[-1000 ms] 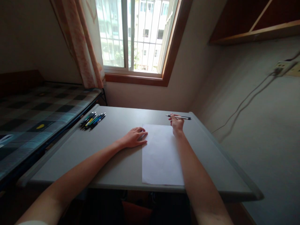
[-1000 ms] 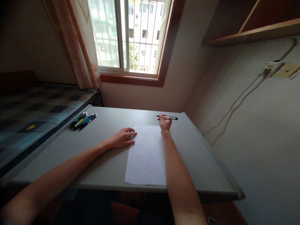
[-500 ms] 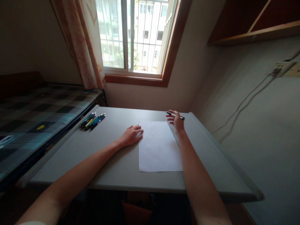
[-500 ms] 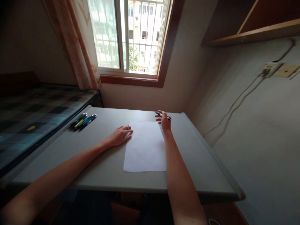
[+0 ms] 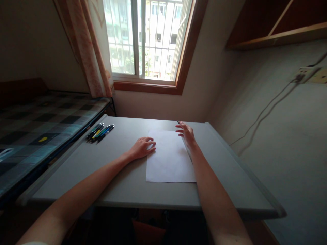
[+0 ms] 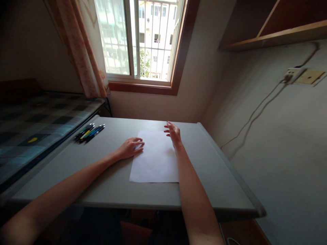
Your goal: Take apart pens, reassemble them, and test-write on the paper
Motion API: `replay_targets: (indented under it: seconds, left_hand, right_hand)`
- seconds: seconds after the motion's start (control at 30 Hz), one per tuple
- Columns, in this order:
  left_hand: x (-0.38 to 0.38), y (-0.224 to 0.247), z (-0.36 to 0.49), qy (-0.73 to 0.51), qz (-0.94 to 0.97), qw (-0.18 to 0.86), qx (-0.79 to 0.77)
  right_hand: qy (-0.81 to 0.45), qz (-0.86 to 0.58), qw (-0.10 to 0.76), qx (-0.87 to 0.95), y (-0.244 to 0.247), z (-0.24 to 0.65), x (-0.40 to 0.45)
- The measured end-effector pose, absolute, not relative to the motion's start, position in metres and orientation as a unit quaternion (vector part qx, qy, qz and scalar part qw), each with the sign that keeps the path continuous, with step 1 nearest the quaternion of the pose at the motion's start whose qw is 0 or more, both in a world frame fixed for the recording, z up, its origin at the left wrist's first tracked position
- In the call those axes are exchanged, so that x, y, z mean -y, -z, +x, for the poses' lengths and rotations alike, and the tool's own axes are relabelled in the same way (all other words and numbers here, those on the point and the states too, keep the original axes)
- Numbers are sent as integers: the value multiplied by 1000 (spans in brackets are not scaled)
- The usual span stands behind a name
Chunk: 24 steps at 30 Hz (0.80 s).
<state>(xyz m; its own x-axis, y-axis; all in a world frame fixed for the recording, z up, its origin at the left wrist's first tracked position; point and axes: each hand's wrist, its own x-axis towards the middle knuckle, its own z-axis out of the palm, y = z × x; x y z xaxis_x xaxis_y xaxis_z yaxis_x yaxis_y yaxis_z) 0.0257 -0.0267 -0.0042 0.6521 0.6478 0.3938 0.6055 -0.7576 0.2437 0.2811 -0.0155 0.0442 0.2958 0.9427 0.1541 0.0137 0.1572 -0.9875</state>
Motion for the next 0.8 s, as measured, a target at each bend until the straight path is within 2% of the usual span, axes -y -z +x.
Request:
replay_targets:
  seconds: [0.33, 0.57, 0.8]
  left_hand:
    - [26, 5, 26, -229, 908, 51, -347]
    - [23, 4, 23, -232, 908, 64, -343]
    - [19, -3, 14, -257, 861, 62, -434]
  right_hand:
    - [-348, -511, 604, 503, -36, 279, 12]
    - [-433, -448, 682, 383, -42, 285, 15]
    - [-456, -449, 682, 354, -43, 287, 17]
